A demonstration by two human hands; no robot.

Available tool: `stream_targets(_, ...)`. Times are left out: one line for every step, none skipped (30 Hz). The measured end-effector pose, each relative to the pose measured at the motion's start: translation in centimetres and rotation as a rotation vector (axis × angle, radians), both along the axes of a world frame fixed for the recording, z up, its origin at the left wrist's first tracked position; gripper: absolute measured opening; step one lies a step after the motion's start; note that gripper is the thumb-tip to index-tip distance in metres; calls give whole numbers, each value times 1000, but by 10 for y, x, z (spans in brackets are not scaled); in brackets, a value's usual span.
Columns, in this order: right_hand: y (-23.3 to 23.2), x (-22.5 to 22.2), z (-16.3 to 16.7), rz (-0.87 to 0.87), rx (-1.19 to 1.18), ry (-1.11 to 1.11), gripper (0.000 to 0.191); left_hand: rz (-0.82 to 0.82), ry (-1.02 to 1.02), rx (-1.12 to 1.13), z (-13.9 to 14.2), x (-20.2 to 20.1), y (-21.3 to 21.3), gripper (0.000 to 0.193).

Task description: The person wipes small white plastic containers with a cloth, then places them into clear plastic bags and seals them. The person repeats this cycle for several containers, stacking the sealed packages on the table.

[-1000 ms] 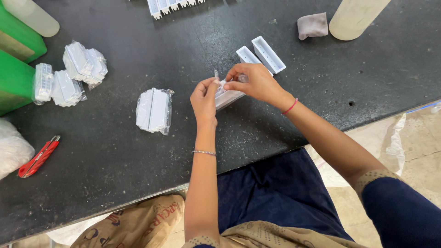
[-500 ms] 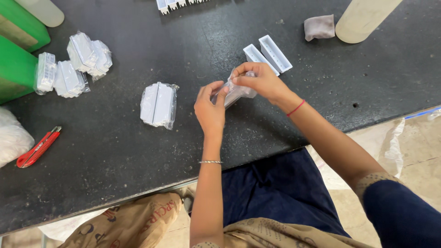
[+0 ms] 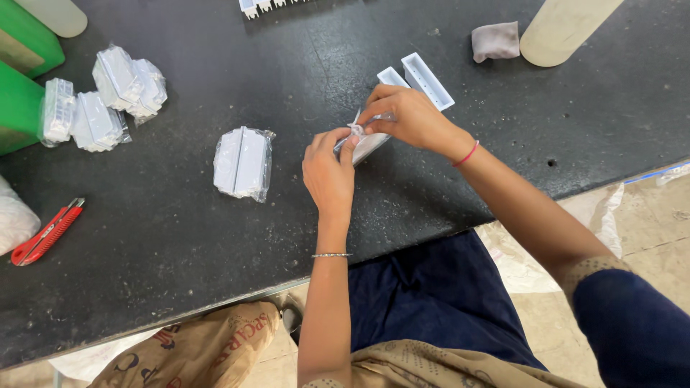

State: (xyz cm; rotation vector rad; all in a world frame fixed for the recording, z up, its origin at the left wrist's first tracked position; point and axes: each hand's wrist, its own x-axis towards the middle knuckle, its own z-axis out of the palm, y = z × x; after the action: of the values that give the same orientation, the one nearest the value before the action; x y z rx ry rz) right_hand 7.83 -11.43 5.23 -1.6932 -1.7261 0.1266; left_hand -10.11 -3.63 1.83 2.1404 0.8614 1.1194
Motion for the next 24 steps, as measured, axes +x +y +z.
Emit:
stream_targets(0,0,1,24,21,-16,18,-2,34,0,0,0,1,15)
stream_targets(-1,0,1,47,42,-33,17,-6,67,0,1,1,3,14)
stream_targets(-2,0,2,68,64,-51,16,-12,100,1,1,2,5,13)
stream_targets(-3,0,3,59,37,-31,16,-40,102,18,2,3,8,11)
stream_targets(-5,0,4,50,9,-12,17,-69,104,35,3,5,11,10)
stream_targets(-7,-1,4,42,-19,8,18,-97,106,50,4,6,14,9)
stream_targets(-9,-3,4,15,-27,15,18,-117,122,65,4,6,16,9)
stream_targets(-10,-5,4,-11,-35,22,19,-136,139,79,5,6,18,9)
stream_targets(-12,-8,3,-37,-44,31,20,-155,157,92,5,5,19,10)
stream_targets(-14,-12,2,-46,-48,42,21,-147,158,111,6,4,18,9)
stream_targets(-16,-16,1,-57,-53,53,22,-141,159,131,6,3,17,8)
stream_targets(-18,-18,0,-68,-56,63,23,-134,159,152,7,2,16,8)
stream_targets(-18,-19,-1,-73,-55,71,22,-128,139,151,7,1,14,8)
stream_targets(-19,-19,-2,-78,-54,80,21,-122,120,149,8,-2,10,7)
stream_targets(-19,-19,-2,-84,-50,89,20,-117,102,150,9,-4,8,8)
stream_targets(-18,-18,-2,-61,-40,133,19,-119,81,132,9,-7,5,8)
stream_targets(-17,-17,-2,-37,-30,178,18,-122,60,114,10,-11,2,10)
stream_targets(-16,-16,-2,-12,-23,222,17,-123,40,94,10,-13,0,13)
stream_targets(-15,-15,-1,-12,-27,217,16,-115,34,84,10,-13,-2,12)
stream_targets(-14,-15,-1,-9,-32,210,14,-104,27,72,10,-13,-4,11)
stream_targets(-13,-16,-1,-2,-40,203,13,-89,20,59,10,-13,-6,11)
stream_targets(-13,-17,-1,-23,-44,179,12,-77,53,50,9,-12,-7,9)
stream_targets(-13,-19,-1,-44,-46,154,10,-65,85,44,9,-10,-8,8)
stream_targets(-12,-20,-1,-66,-46,128,9,-55,117,40,9,-8,-8,7)
